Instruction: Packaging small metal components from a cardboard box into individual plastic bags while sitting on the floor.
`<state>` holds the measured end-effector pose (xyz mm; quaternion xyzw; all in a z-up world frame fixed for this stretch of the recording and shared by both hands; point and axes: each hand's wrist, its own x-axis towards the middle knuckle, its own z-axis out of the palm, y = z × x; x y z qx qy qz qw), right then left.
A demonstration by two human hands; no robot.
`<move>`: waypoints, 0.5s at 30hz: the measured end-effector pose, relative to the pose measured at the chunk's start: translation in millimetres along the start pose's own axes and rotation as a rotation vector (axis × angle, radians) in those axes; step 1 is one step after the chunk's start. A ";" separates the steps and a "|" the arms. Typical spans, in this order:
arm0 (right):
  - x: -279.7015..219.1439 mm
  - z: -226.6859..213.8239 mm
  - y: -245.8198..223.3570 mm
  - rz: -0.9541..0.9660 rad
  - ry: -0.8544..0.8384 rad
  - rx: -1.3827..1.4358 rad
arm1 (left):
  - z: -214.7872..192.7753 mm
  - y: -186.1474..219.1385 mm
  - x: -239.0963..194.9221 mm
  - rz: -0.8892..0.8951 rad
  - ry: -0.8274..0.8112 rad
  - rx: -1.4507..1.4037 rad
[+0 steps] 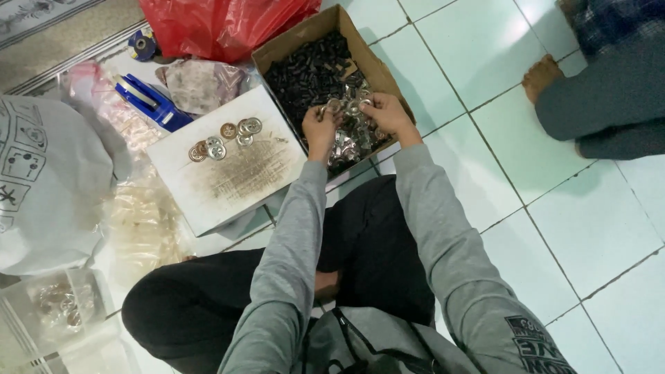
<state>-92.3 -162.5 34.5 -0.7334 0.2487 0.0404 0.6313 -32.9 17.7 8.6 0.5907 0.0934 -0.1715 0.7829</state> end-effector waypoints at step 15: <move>29.5 22.3 18.8 -0.112 0.021 0.071 | 0.8 -8.7 5.1 0.024 -0.064 -0.103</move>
